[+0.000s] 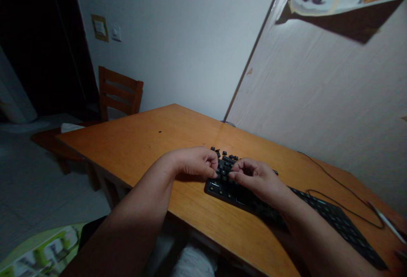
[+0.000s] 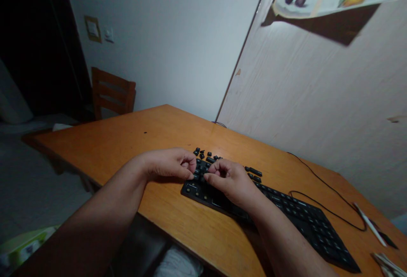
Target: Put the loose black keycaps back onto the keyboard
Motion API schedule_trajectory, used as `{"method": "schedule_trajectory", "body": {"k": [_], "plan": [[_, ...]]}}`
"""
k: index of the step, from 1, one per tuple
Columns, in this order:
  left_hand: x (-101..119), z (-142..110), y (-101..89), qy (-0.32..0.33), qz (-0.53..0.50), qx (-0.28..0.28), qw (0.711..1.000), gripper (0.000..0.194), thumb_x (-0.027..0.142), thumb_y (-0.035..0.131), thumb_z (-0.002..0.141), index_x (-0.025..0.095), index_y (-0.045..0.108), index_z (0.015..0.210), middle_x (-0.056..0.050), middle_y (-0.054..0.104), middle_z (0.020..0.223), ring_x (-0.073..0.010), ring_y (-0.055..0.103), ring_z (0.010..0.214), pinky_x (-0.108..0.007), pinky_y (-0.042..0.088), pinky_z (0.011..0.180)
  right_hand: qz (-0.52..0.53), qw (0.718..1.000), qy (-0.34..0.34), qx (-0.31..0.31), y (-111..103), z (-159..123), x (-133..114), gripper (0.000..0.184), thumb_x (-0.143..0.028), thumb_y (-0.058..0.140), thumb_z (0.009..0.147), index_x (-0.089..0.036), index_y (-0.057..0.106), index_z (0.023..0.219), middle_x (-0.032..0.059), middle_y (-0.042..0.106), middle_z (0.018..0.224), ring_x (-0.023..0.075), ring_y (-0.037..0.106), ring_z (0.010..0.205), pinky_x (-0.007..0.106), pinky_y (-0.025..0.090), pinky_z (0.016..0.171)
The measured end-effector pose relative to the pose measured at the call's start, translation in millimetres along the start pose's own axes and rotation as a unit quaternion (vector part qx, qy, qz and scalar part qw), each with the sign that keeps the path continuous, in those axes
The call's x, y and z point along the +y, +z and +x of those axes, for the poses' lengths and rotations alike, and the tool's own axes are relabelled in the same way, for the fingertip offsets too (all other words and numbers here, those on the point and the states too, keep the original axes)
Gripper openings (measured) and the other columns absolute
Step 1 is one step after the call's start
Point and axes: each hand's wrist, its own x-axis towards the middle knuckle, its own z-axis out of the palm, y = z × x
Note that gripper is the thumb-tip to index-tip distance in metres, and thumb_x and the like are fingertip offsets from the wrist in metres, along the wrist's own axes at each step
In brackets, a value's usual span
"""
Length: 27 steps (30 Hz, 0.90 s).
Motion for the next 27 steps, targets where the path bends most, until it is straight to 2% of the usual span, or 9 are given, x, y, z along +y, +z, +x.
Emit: {"method": "schedule_trajectory", "body": {"k": [7, 11, 16, 20, 27], "plan": [[2.4, -13.4, 8.4, -0.034, 0.072, 0.046, 0.996, 0.014, 0.02, 0.062, 0.07, 0.019, 0.06, 0.084, 0.001, 0.051, 0.069, -0.0115, 0.043, 0.06, -0.025, 0.026, 0.052, 0.027, 0.999, 0.01, 0.046, -2.5, 3.4, 2.0, 0.034, -0.05, 0.075, 0.075, -0.019, 0.062, 0.08, -0.0029, 0.055, 0.067, 0.0117, 0.043, 0.059, 0.025, 0.033, 0.053], [5.4, -18.0, 10.5, -0.02, 0.135, 0.061, 0.989, 0.013, 0.018, 0.059, 0.069, 0.02, 0.06, 0.082, 0.0, 0.055, 0.071, -0.0121, 0.043, 0.061, -0.026, 0.026, 0.054, 0.029, 0.998, 0.001, 0.056, -2.1, 3.6, -0.1, 0.036, -0.053, 0.074, 0.075, -0.019, 0.063, 0.08, -0.0019, 0.057, 0.068, 0.0126, 0.046, 0.06, 0.026, 0.036, 0.055], [21.5, -25.5, 11.5, -0.007, 0.201, 0.074, 0.977, 0.009, 0.018, 0.062, 0.069, 0.02, 0.058, 0.077, 0.001, 0.056, 0.068, -0.0132, 0.042, 0.06, -0.027, 0.025, 0.054, 0.029, 0.998, -0.02, 0.059, -0.4, 3.6, -1.6, 0.035, -0.052, 0.073, 0.076, -0.019, 0.063, 0.079, -0.0011, 0.058, 0.071, 0.0139, 0.049, 0.065, 0.027, 0.04, 0.059], [30.9, -27.4, 13.6, -0.008, 0.258, 0.063, 0.964, 0.009, 0.015, 0.062, 0.066, 0.02, 0.057, 0.072, 0.002, 0.052, 0.062, -0.0133, 0.04, 0.057, -0.028, 0.022, 0.055, 0.013, 0.998, -0.023, 0.061, 1.2, 4.0, -1.0, 0.032, -0.05, 0.07, 0.078, -0.019, 0.062, 0.079, -0.0016, 0.057, 0.069, 0.0138, 0.048, 0.064, 0.027, 0.039, 0.057], [27.0, -20.3, 16.1, 0.017, 0.292, 0.044, 0.955, 0.009, 0.016, 0.062, 0.069, 0.021, 0.055, 0.068, 0.002, 0.052, 0.06, -0.0136, 0.039, 0.056, -0.029, 0.023, 0.056, 0.022, 0.997, -0.023, 0.064, 3.0, 5.1, -0.5, 0.033, -0.051, 0.07, 0.078, -0.02, 0.061, 0.079, -0.0022, 0.057, 0.069, 0.0136, 0.048, 0.063, 0.027, 0.038, 0.058]]}}
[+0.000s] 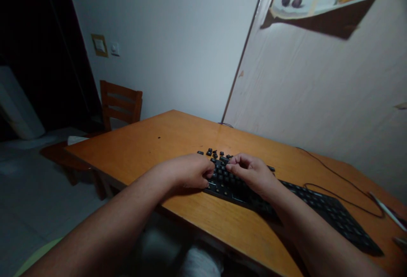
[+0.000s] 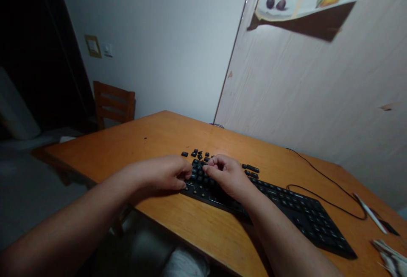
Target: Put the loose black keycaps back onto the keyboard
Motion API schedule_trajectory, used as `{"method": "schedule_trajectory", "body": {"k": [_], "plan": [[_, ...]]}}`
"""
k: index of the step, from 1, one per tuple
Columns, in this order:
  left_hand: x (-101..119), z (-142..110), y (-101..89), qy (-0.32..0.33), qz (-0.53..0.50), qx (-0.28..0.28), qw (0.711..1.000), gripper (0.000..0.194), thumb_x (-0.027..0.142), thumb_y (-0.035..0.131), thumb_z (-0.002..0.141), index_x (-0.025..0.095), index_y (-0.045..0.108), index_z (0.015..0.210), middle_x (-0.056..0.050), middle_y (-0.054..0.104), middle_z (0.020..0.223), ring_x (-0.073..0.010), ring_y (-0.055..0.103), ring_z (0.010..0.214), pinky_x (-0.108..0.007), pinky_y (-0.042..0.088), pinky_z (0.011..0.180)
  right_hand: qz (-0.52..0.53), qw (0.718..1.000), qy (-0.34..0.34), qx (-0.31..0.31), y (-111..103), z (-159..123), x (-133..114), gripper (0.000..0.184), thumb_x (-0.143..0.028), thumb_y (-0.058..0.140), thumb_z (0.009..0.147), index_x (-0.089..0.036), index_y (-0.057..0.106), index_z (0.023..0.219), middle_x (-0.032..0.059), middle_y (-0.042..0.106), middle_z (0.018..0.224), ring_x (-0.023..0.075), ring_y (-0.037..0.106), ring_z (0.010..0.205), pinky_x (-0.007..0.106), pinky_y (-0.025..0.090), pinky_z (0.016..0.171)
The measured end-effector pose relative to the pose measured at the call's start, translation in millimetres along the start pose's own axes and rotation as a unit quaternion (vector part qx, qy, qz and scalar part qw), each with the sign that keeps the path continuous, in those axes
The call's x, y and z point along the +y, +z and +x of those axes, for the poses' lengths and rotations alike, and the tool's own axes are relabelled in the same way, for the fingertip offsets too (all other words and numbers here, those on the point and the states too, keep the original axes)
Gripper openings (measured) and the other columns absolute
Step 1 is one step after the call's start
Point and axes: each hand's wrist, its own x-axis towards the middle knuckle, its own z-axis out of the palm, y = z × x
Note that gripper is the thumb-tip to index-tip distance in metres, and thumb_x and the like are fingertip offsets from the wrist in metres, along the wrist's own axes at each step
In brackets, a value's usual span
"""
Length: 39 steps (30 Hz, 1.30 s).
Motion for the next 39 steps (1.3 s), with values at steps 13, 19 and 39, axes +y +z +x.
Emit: {"method": "schedule_trajectory", "body": {"k": [13, 19, 39], "plan": [[-0.8, 0.3, 2.0, 0.017, 0.036, 0.012, 0.999, 0.008, 0.018, 0.055, 0.078, 0.02, 0.056, 0.07, 0.0, 0.054, 0.062, -0.0135, 0.038, 0.054, -0.029, 0.022, 0.055, 0.028, 1.0, -0.002, 0.003, -0.4, 0.5, 2.5, 0.031, -0.049, 0.072, 0.078, -0.019, 0.062, 0.082, -0.0025, 0.057, 0.071, 0.0137, 0.048, 0.065, 0.028, 0.037, 0.06], [-7.2, 5.7, 8.7, 0.018, 0.032, 0.039, 0.999, 0.013, 0.023, 0.051, 0.083, 0.019, 0.057, 0.072, 0.0, 0.057, 0.066, -0.0136, 0.042, 0.057, -0.028, 0.025, 0.056, 0.028, 1.0, -0.003, 0.001, -0.3, 1.0, 4.1, 0.028, -0.046, 0.072, 0.08, -0.019, 0.063, 0.083, -0.0021, 0.057, 0.072, 0.0139, 0.048, 0.066, 0.028, 0.037, 0.061], [-18.1, 17.0, 18.8, 0.005, -0.391, 0.164, 0.906, 0.01, 0.022, 0.056, 0.08, 0.018, 0.056, 0.088, 0.002, 0.052, 0.07, -0.01, 0.046, 0.059, -0.023, 0.03, 0.054, -0.026, 0.999, -0.042, -0.008, 7.1, -1.5, 9.0, 0.02, -0.039, 0.068, 0.082, -0.02, 0.063, 0.081, -0.0012, 0.059, 0.071, 0.0149, 0.051, 0.064, 0.028, 0.039, 0.059]]}}
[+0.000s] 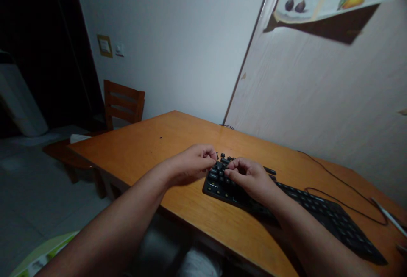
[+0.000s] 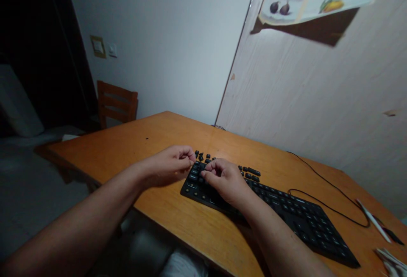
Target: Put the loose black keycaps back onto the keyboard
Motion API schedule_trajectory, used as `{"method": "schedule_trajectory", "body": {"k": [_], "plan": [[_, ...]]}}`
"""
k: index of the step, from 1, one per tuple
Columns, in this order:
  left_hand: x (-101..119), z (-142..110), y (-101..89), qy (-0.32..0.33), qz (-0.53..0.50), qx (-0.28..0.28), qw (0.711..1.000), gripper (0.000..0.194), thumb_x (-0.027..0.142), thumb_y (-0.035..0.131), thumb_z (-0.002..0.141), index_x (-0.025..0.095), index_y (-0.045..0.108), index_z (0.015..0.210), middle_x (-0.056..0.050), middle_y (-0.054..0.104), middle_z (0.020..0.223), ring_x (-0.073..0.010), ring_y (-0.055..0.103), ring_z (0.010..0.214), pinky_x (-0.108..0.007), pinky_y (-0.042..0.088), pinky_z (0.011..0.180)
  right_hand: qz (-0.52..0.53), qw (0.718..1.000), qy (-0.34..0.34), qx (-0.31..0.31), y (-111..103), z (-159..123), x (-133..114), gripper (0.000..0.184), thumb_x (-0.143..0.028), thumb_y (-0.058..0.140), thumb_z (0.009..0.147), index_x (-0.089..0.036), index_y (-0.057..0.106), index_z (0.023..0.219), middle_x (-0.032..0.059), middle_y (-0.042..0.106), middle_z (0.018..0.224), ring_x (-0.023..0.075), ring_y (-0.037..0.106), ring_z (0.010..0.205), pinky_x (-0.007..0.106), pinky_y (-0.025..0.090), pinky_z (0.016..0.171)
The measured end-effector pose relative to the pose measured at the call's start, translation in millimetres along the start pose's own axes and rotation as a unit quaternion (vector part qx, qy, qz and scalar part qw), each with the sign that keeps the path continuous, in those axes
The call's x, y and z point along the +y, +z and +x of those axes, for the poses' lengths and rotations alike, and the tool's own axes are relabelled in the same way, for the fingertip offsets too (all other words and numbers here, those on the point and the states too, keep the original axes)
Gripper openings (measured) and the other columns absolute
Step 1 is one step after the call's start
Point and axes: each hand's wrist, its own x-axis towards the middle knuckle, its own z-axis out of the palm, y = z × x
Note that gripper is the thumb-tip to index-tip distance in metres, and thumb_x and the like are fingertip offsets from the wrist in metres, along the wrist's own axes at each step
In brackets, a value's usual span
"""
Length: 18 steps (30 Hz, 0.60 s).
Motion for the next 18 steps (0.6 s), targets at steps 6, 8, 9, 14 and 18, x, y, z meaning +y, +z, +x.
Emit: {"method": "schedule_trajectory", "body": {"k": [6, 8, 9, 14, 18], "plan": [[10.6, 18.0, 5.5, -0.02, -0.082, -0.063, 0.994, 0.015, 0.027, 0.062, 0.081, 0.016, 0.058, 0.09, -0.002, 0.061, 0.073, -0.0118, 0.057, 0.065, -0.025, 0.043, 0.065, -0.212, 0.966, -0.131, 0.073, -3.7, -2.4, 0.3, 0.01, -0.032, 0.063, 0.088, -0.022, 0.066, 0.089, 0.0037, 0.065, 0.084, 0.021, 0.06, 0.08, 0.034, 0.044, 0.071], [15.6, 23.4, 6.4, -0.018, -0.066, -0.073, 0.995, 0.015, 0.025, 0.063, 0.079, 0.016, 0.059, 0.09, -0.001, 0.061, 0.072, -0.0117, 0.057, 0.063, -0.025, 0.043, 0.062, -0.242, 0.955, -0.147, 0.087, -5.2, -3.2, -0.5, 0.009, -0.031, 0.063, 0.089, -0.022, 0.066, 0.091, 0.0039, 0.066, 0.086, 0.0215, 0.061, 0.082, 0.034, 0.044, 0.072], [17.6, 25.7, 6.8, -0.018, -0.058, -0.075, 0.995, 0.016, 0.024, 0.064, 0.077, 0.016, 0.059, 0.09, 0.0, 0.06, 0.071, -0.0117, 0.057, 0.062, -0.025, 0.042, 0.061, -0.248, 0.953, -0.148, 0.093, -5.6, -3.4, -0.4, 0.009, -0.031, 0.063, 0.089, -0.022, 0.066, 0.092, 0.0039, 0.066, 0.086, 0.0214, 0.062, 0.082, 0.034, 0.044, 0.072], [19.1, 34.6, 9.3, -0.011, -0.043, -0.067, 0.997, 0.02, 0.025, 0.07, 0.073, 0.015, 0.06, 0.088, 0.002, 0.058, 0.067, -0.011, 0.055, 0.061, -0.024, 0.04, 0.06, -0.258, 0.95, -0.136, 0.113, -4.6, -4.6, 1.6, 0.01, -0.031, 0.063, 0.09, -0.022, 0.066, 0.095, 0.0039, 0.068, 0.087, 0.0213, 0.062, 0.08, 0.034, 0.045, 0.073], [10.5, 39.4, 11.7, -0.004, -0.053, -0.063, 0.997, 0.02, 0.023, 0.07, 0.073, 0.014, 0.062, 0.089, 0.001, 0.06, 0.07, -0.0108, 0.054, 0.062, -0.024, 0.038, 0.06, -0.241, 0.953, -0.138, 0.123, -3.0, -4.3, 2.2, 0.013, -0.031, 0.061, 0.091, -0.021, 0.067, 0.097, 0.0051, 0.068, 0.089, 0.0219, 0.062, 0.083, 0.035, 0.045, 0.075]]}}
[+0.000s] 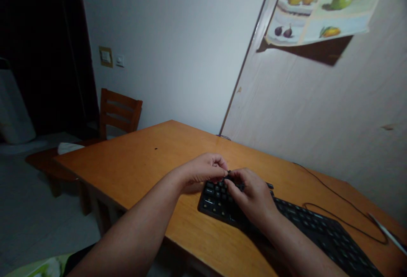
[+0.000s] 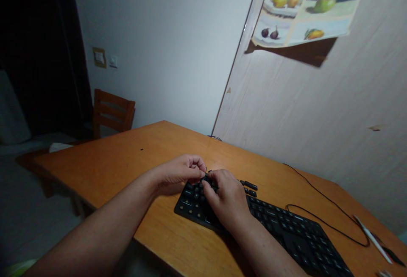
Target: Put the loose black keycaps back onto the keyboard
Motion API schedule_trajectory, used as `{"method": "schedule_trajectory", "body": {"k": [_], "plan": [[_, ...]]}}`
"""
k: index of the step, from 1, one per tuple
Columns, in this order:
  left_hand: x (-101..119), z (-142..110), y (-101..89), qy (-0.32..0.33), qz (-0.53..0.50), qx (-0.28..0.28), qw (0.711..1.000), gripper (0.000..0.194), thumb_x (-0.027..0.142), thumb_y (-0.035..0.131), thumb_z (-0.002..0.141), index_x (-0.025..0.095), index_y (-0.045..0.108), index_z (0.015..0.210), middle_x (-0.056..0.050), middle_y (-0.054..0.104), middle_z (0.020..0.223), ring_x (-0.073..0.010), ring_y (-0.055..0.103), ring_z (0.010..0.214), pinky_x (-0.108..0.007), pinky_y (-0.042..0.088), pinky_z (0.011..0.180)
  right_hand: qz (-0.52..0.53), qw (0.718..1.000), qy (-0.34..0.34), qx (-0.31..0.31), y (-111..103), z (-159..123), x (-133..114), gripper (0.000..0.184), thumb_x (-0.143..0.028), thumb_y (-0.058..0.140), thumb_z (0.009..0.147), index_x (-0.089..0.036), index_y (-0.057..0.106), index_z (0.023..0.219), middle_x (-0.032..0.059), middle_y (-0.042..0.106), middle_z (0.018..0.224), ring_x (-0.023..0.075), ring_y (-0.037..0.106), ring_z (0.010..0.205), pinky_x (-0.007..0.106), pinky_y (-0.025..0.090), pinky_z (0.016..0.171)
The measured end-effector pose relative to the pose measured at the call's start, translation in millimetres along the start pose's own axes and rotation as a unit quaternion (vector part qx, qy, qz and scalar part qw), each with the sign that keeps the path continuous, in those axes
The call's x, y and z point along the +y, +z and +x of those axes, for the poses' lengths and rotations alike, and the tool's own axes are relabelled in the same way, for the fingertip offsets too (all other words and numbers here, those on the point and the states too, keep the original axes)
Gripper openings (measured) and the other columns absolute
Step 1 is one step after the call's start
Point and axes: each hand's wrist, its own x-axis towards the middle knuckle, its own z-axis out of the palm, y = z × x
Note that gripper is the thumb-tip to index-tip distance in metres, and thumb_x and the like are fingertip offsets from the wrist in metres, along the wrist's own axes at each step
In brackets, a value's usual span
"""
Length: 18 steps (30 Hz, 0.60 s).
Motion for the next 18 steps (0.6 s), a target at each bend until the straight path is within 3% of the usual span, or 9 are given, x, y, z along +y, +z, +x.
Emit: {"method": "schedule_trajectory", "body": {"k": [4, 7, 13, 18], "plan": [[-8.8, -0.8, 1.1, 0.017, -0.108, -0.019, 0.994, 0.021, 0.023, 0.072, 0.077, 0.014, 0.063, 0.093, -0.001, 0.063, 0.076, -0.0102, 0.057, 0.067, -0.024, 0.042, 0.066, 0.12, 0.99, 0.069, -0.016, 2.8, 2.4, 0.5, 0.018, -0.036, 0.061, 0.092, -0.021, 0.07, 0.095, 0.005, 0.07, 0.088, 0.0214, 0.064, 0.082, 0.034, 0.046, 0.074], [-10.6, -3.0, 0.7, 0.014, -0.179, -0.02, 0.984, 0.022, 0.025, 0.075, 0.078, 0.013, 0.063, 0.091, -0.002, 0.065, 0.076, -0.0094, 0.059, 0.067, -0.024, 0.043, 0.069, 0.253, 0.959, 0.122, -0.044, 2.9, 5.3, -0.9, 0.026, -0.044, 0.061, 0.094, -0.02, 0.071, 0.093, 0.0045, 0.071, 0.087, 0.0208, 0.063, 0.084, 0.032, 0.046, 0.076], [-11.3, -0.8, -2.6, 0.014, -0.194, -0.025, 0.981, 0.02, 0.028, 0.072, 0.08, 0.011, 0.066, 0.088, -0.008, 0.071, 0.08, -0.0119, 0.064, 0.068, -0.025, 0.047, 0.071, 0.393, 0.887, 0.227, -0.08, 1.9, 6.6, -2.6, 0.04, -0.057, 0.064, 0.09, -0.019, 0.069, 0.081, -0.0012, 0.057, 0.069, 0.0138, 0.045, 0.062, 0.027, 0.033, 0.058], [-15.3, 1.9, -2.7, 0.015, -0.19, -0.027, 0.981, 0.015, 0.024, 0.069, 0.081, 0.011, 0.065, 0.088, -0.009, 0.071, 0.08, -0.0131, 0.065, 0.07, -0.025, 0.047, 0.069, 0.473, 0.837, 0.26, -0.091, 5.9, 5.9, -1.6, 0.036, -0.054, 0.069, 0.087, -0.018, 0.073, 0.087, 0.0025, 0.064, 0.08, 0.0133, 0.047, 0.065, 0.025, 0.033, 0.057]]}}
